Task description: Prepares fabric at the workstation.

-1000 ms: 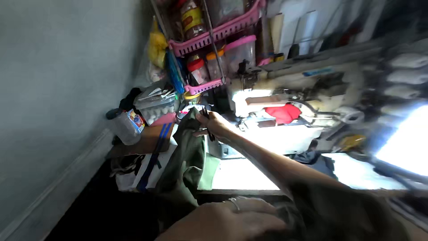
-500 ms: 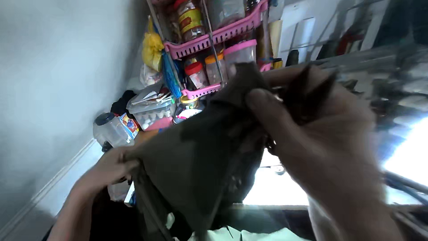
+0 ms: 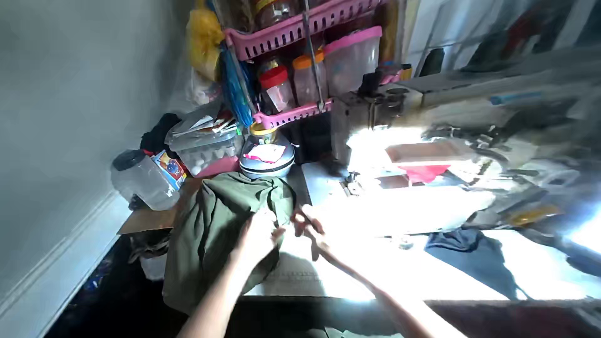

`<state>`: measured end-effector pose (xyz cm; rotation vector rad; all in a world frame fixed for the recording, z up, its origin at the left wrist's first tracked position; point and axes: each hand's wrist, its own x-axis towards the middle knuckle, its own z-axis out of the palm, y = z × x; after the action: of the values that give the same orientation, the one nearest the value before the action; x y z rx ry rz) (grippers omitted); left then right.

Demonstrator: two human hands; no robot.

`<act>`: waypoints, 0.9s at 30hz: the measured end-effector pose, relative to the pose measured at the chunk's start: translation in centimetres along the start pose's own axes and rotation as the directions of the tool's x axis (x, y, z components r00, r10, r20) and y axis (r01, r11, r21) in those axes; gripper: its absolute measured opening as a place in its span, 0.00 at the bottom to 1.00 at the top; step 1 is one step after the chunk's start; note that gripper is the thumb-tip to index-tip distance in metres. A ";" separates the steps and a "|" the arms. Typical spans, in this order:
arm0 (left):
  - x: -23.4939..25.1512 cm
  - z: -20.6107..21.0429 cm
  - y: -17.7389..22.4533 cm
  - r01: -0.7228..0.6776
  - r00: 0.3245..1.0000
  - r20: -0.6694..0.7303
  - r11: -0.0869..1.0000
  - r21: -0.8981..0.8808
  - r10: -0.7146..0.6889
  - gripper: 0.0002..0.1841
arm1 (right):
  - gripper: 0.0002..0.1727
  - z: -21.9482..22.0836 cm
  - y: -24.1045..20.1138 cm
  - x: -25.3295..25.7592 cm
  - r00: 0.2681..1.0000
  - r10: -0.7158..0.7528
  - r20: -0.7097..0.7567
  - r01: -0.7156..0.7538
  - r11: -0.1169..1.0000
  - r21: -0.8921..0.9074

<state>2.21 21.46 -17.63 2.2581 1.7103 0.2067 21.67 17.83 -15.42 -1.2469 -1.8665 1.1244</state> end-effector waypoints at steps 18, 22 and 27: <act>0.6 -13.9 3.7 -0.192 0.979 0.066 0.981 -0.011 0.192 0.17 | 0.24 4.5 -0.1 3.8 0.918 -0.120 0.379 0.326 0.774 -0.543; -0.3 -17.5 3.8 -0.008 0.972 -0.185 0.810 0.586 0.144 0.18 | 0.14 4.1 0.2 -0.9 0.941 -0.308 0.139 0.338 0.845 -0.415; -0.3 -17.9 7.1 -0.118 0.963 -0.164 0.879 0.462 0.216 0.19 | 0.28 3.8 -1.9 -0.1 0.750 -0.650 -0.120 0.545 0.711 -0.445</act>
<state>3.34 22.09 1.58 2.8181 1.8140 0.0964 17.76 16.20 -15.42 -0.7980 -2.1042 0.2167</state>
